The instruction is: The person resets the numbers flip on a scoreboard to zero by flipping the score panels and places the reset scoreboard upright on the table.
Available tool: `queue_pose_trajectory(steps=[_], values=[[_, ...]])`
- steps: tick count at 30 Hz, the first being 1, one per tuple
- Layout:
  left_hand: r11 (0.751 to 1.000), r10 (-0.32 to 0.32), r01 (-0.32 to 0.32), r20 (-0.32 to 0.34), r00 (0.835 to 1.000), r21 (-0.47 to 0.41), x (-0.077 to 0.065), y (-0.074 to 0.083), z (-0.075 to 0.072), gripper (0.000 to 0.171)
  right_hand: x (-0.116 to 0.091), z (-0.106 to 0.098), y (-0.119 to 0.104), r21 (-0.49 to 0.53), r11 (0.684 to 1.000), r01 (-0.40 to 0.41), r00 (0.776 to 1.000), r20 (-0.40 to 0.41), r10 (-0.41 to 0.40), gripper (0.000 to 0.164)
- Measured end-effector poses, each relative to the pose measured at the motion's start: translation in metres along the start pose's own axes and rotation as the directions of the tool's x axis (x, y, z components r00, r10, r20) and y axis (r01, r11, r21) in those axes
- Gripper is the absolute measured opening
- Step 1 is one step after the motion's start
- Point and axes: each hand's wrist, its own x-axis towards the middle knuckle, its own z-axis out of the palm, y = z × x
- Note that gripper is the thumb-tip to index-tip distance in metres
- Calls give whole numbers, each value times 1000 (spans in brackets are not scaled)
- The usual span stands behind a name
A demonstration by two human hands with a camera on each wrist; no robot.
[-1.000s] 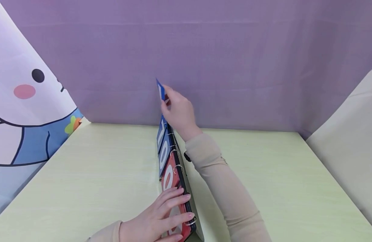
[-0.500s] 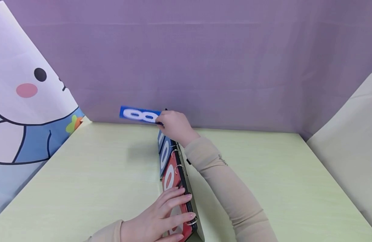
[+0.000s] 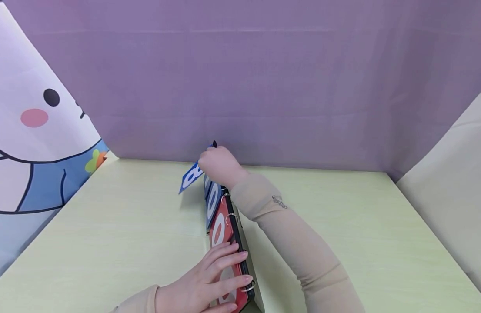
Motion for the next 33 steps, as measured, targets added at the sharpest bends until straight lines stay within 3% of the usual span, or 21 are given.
queue_pose_trajectory(steps=[4,10,13,16,19,21,23,25,27,30,33], values=[[1000,6,-6,-5,1000,11,0,-1,0,45,4,-3,-5,-131,991,35,996,91,-24,17],[997,45,-42,-52,998,59,0,-3,2,44,6,-4,-5,-132,991,22,975,220,8,22],[997,50,-47,-59,997,57,0,-2,2,44,8,-1,-2,-60,998,-6,968,250,21,26],[998,49,-45,-62,997,50,-1,-2,2,44,7,2,5,100,994,-47,973,230,23,28],[997,51,-47,-69,996,55,0,-2,2,44,2,8,15,332,938,-97,986,160,45,26],[998,47,-43,-69,996,51,0,-1,3,44,-4,13,22,490,863,-125,991,104,84,25],[999,39,-36,-64,997,40,-1,0,2,44,-13,20,27,641,750,-164,985,66,159,24],[999,29,-27,-54,998,25,-1,1,2,45,-23,29,28,780,592,-202,965,55,256,24],[1000,10,-10,-35,999,0,-1,2,1,47,-33,39,27,894,405,-194,936,45,349,25],[1000,3,-3,-19,1000,-2,-1,2,0,49,-44,57,25,986,133,-104,894,34,448,28],[1000,-13,13,0,1000,-9,-1,3,-1,50,-52,73,23,997,-77,-3,873,40,485,32]])
